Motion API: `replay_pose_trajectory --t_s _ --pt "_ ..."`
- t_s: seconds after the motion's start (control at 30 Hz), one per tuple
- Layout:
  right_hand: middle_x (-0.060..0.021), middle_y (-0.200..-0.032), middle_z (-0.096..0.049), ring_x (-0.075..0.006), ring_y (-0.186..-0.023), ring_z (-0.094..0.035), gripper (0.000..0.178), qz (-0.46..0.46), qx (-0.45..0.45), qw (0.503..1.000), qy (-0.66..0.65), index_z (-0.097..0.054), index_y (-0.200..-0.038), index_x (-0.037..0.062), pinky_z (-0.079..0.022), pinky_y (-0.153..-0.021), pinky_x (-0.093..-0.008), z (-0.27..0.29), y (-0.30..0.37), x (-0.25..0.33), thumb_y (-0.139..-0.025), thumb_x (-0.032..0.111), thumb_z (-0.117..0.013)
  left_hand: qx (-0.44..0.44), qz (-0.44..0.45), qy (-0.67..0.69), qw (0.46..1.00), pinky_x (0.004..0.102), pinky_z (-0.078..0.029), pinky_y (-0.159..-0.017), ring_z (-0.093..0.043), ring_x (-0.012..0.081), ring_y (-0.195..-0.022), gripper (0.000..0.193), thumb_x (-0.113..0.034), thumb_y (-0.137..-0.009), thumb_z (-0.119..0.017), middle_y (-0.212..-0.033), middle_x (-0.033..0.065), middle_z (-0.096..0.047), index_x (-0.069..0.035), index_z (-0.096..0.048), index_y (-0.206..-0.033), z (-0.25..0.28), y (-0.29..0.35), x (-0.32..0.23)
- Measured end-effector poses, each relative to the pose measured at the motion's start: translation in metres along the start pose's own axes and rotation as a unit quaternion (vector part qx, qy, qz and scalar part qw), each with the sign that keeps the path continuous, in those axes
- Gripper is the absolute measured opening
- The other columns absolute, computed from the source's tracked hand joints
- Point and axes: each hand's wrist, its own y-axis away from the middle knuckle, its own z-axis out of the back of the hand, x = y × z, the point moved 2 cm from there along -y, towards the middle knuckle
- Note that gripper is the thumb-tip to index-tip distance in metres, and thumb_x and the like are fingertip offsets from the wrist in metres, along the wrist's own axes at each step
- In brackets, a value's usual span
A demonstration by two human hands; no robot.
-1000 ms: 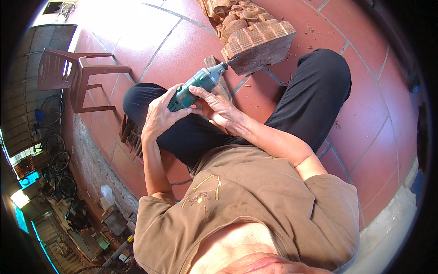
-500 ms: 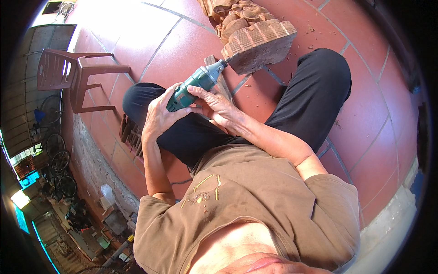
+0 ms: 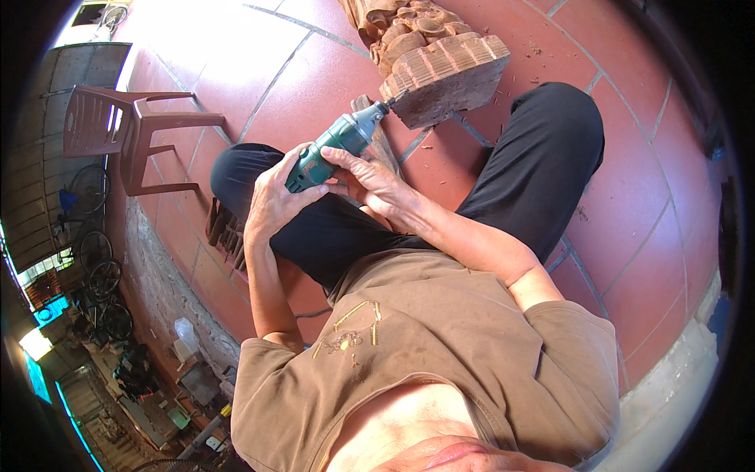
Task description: The person carves a wooden block using a chisel and mallet, then switches to a rotary tool to refine details. The person holds the wood steady while striking the chisel and later guides the rotary tool along the surface.
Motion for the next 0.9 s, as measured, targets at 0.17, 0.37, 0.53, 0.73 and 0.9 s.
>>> replay_pose_trajectory --t_s 0.17,0.37,0.53,0.73,0.9 --pt "0.0007 -0.105 -0.066 -0.0124 -0.098 -0.064 0.032 -0.004 0.002 1.000 0.007 -0.059 -0.112 0.0160 -0.055 -0.085 -0.0337 -0.0006 -0.0010 0.0017 -0.087 0.024 -0.078 -0.009 0.005 -0.003 1.000 0.0336 -0.053 -0.082 -0.070 0.0247 -0.091 0.064 -0.018 -0.074 -0.083 -0.100 0.0140 -0.070 -0.007 -0.056 -0.131 0.0000 0.0004 -0.0001" --pt "0.0003 -0.107 -0.066 -0.0133 -0.100 -0.063 0.034 0.013 0.005 1.000 0.004 -0.058 -0.113 0.0160 -0.054 -0.087 -0.0346 -0.0007 0.0018 -0.0005 -0.087 0.025 -0.078 0.003 0.003 -0.001 1.000 0.0332 -0.053 -0.082 -0.070 0.0243 -0.090 0.063 -0.018 -0.074 -0.083 -0.099 0.0130 -0.070 -0.007 -0.057 -0.130 0.0013 -0.0001 -0.0031" --pt "0.0003 -0.107 -0.066 -0.0138 -0.101 -0.063 0.034 0.007 0.004 1.000 0.003 -0.058 -0.113 0.0158 -0.054 -0.088 -0.0350 0.0003 0.0000 -0.0014 -0.087 0.025 -0.078 -0.002 -0.004 -0.002 1.000 0.0332 -0.053 -0.082 -0.070 0.0236 -0.090 0.063 -0.017 -0.073 -0.083 -0.099 0.0124 -0.070 -0.007 -0.057 -0.130 0.0007 0.0003 -0.0026" --pt "-0.0001 -0.105 -0.067 -0.0135 -0.100 -0.064 0.029 0.002 0.006 1.000 -0.001 -0.062 -0.109 0.0154 -0.056 -0.085 -0.0344 -0.0005 -0.0020 0.0001 -0.087 0.025 -0.078 -0.009 -0.005 0.001 1.000 0.0335 -0.053 -0.082 -0.070 0.0238 -0.090 0.064 -0.017 -0.073 -0.083 -0.099 0.0129 -0.070 -0.008 -0.057 -0.130 0.0000 0.0002 -0.0016" --pt "0.0009 -0.102 -0.069 -0.0122 -0.097 -0.066 0.028 0.000 -0.001 1.000 0.000 -0.063 -0.108 0.0160 -0.056 -0.083 -0.0327 0.0028 -0.0059 -0.0003 -0.086 0.024 -0.078 -0.011 -0.001 -0.008 1.000 0.0339 -0.053 -0.082 -0.071 0.0248 -0.091 0.064 -0.018 -0.074 -0.083 -0.099 0.0138 -0.071 -0.008 -0.056 -0.131 -0.0005 -0.0003 0.0003"
